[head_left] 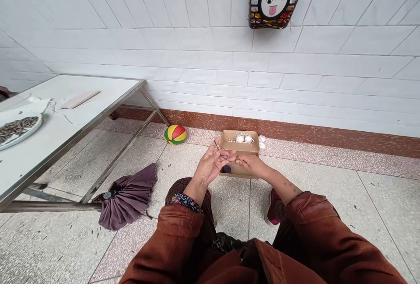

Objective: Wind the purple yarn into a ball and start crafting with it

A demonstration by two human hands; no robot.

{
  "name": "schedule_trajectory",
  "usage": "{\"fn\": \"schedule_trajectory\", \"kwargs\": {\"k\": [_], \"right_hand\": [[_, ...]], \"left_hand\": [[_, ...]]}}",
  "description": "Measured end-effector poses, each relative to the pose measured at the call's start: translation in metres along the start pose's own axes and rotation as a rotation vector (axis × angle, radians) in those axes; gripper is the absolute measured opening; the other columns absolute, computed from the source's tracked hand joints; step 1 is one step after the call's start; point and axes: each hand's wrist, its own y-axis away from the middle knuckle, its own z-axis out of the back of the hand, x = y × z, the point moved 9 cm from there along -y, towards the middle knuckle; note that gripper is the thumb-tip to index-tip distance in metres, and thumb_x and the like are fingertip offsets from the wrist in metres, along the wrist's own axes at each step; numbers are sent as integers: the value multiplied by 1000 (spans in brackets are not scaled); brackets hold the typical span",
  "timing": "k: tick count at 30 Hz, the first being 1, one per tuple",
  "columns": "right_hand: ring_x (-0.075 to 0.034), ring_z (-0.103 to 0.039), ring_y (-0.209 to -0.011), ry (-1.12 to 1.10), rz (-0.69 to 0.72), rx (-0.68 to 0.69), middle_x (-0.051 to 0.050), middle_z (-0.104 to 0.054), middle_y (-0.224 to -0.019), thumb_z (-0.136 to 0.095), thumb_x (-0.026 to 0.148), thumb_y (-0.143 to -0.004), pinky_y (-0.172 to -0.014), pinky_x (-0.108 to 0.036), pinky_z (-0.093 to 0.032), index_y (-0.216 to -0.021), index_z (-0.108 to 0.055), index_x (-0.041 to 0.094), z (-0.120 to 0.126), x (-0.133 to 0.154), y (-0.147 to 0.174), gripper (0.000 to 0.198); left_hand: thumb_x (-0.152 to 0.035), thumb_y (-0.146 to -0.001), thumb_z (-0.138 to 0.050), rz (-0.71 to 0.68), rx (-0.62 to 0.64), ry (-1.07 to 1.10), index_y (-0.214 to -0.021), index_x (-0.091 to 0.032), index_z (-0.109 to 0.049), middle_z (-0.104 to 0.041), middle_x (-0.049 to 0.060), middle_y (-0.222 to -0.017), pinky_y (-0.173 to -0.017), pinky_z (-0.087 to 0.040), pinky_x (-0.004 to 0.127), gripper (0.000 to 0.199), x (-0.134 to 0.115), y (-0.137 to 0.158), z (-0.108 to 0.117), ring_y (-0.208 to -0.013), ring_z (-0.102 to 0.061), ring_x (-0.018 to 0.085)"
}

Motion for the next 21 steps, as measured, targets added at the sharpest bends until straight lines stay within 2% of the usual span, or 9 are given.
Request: {"fn": "schedule_trajectory", "kwargs": {"k": [5, 10, 13, 16, 19, 21], "right_hand": [[-19, -61, -74, 131, 91, 147, -4, -71, -83, -48, 47, -102, -71, -30, -44, -90, -70, 22, -17, 20, 9, 35], [-18, -62, -74, 95, 197, 105, -4, -72, -83, -50, 43, -102, -71, -29, -45, -92, -71, 21, -2, 57, 15, 32], [-18, -65, -79, 19, 216, 28, -5, -74, -90, -50, 42, -102, -75, -30, -49, -97, -71, 21, 16, 71, 14, 30], [-18, -66, -83, 51, 244, -62, -6, -74, -91, -51, 40, -103, -79, -32, -50, -98, -71, 21, 36, 75, 9, 28], [-18, -65, -82, 124, 279, -154, -6, -72, -88, -53, 39, -102, -78, -32, -50, -95, -73, 21, 52, 72, 4, 27], [-18, -63, -79, 159, 291, -184, -5, -70, -84, -54, 40, -102, -76, -31, -50, -92, -74, 21, 59, 67, 1, 28]], "left_hand": [[-30, -84, -77, -36, -65, -13, -152, -26, -31, -76, 4, -92, -107, -42, 57, 82, -6, -6, 18, -121, -66, 32], [-35, -83, -78, -36, -87, -254, -157, -21, -27, -77, 8, -92, -109, -40, 47, 91, -2, -11, 30, -119, -66, 29], [-37, -85, -76, 12, 8, -450, -158, -18, -28, -78, 7, -89, -109, -38, 42, 89, 12, -11, 23, -111, -69, 26], [-40, -89, -70, 101, 185, -561, -159, -17, -25, -78, 8, -89, -109, -38, 44, 86, 35, -7, 10, -107, -70, 26], [-43, -93, -65, 183, 341, -532, -160, -19, -22, -78, 11, -94, -110, -36, 49, 83, 55, 0, -2, -113, -69, 29], [-43, -93, -65, 226, 400, -474, -160, -21, -24, -79, 12, -95, -110, -35, 52, 81, 63, 4, -8, -116, -68, 31]]}}
